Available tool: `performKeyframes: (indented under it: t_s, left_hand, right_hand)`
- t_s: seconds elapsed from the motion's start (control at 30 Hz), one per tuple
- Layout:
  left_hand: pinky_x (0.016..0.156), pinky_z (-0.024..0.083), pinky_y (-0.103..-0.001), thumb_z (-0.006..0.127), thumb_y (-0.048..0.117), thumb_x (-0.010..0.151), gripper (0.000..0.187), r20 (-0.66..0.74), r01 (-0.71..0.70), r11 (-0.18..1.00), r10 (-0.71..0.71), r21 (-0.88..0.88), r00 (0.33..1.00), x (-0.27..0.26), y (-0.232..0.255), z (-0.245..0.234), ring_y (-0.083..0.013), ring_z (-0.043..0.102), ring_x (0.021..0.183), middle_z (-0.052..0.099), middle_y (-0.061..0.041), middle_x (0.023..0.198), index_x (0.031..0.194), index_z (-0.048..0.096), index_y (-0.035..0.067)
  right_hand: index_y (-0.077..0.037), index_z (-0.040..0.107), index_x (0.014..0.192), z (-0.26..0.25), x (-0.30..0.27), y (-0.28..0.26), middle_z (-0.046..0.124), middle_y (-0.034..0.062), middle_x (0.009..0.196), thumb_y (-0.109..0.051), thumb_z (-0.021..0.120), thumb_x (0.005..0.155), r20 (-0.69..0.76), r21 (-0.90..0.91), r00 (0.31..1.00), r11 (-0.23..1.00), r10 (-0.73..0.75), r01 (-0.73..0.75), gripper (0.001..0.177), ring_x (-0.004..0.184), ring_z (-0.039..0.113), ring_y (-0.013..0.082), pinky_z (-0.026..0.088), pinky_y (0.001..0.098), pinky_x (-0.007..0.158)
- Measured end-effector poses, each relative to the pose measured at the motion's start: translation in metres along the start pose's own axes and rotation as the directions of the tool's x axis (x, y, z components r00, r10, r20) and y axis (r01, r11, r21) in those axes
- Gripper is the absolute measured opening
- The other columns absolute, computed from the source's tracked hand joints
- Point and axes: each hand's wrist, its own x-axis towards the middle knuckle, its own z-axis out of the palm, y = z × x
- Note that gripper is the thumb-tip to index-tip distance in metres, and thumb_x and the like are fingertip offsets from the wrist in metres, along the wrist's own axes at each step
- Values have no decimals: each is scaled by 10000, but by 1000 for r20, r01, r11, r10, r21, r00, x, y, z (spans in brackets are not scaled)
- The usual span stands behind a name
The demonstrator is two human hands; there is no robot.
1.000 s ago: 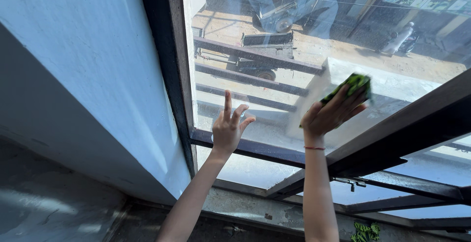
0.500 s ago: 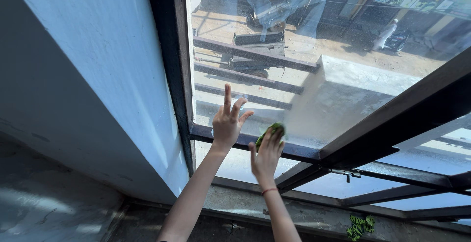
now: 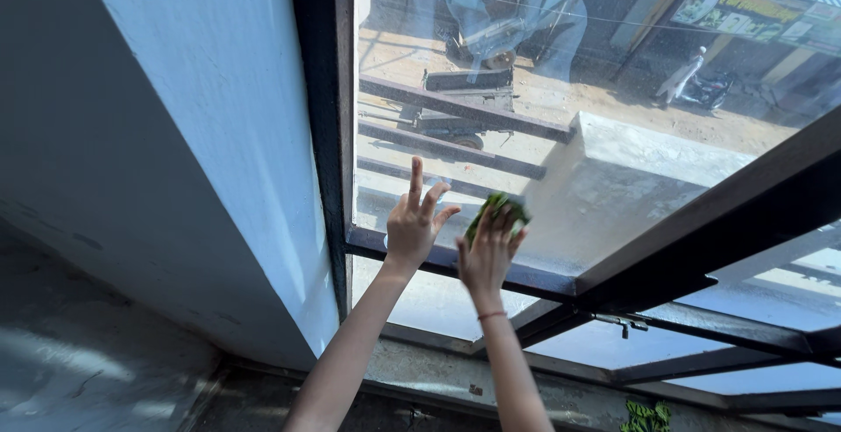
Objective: The person cleans a large glass window pane using a green cloth and a spray bottle. They repeatedly spray the glass surface and wipe it with the cloth in broad strokes, working across the window area while standing on a balcony.
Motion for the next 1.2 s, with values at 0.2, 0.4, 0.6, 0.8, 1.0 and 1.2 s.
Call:
performKeyframes:
  t_s: [0.2,0.4,0.6,0.8,1.0,1.2]
  left_hand:
    - [590,564,-203,771,505,835,623,15,21,1000,-21,-16,1000,1,1,-3,-129,653,722,211,-139,1671,1338,481,277]
    - [559,541,-188,781,503,817,624,9,21,999,-21,-38,1000,1,1,-3,-120,636,707,227,-145,1664,1312,484,268]
    - [549,535,-199,762,516,846,608,19,8,1000,-8,-3,1000,-1,-1,-1,-121,630,698,228,-164,1659,1324,486,262]
    - [548,544,-241,704,562,887,551,38,18,998,-21,66,999,-2,-2,3,-137,633,688,239,-167,1653,1308,514,261]
    - [588,563,-240,685,548,920,560,28,-14,997,12,71,1000,-6,-4,5,-141,655,730,212,-162,1669,1355,506,245]
    - [629,586,-244,733,513,880,613,31,4,1000,-4,10,1000,-4,-2,5,-159,678,764,187,-142,1676,1373,481,250]
  right_hand:
    - [-172,22,1681,-77,175,20,-21,99,1746,-702,-58,1014,-343,-129,939,989,24,-72,856,1624,-36,324,-108,528,1319]
    - [-276,99,1675,-133,261,5,5,58,1732,-670,-13,1026,-554,-186,832,979,-30,-89,768,1585,-25,269,-94,529,1305]
    - [-215,293,1625,-82,205,2,183,141,1682,-569,65,1070,-364,-172,930,979,41,-111,696,1565,81,373,14,620,1292]
    - [-206,306,1614,12,101,18,240,229,1644,-588,146,1073,-272,-277,958,961,-89,11,681,1551,117,435,-40,668,1233]
    - [-153,281,1611,55,7,19,290,187,1633,-586,178,1079,-1,-196,999,980,-36,35,693,1555,170,386,-5,595,1261]
    - [-79,259,1594,22,-46,-11,336,171,1627,-565,152,1059,102,35,992,997,-72,69,730,1524,220,346,69,488,1266]
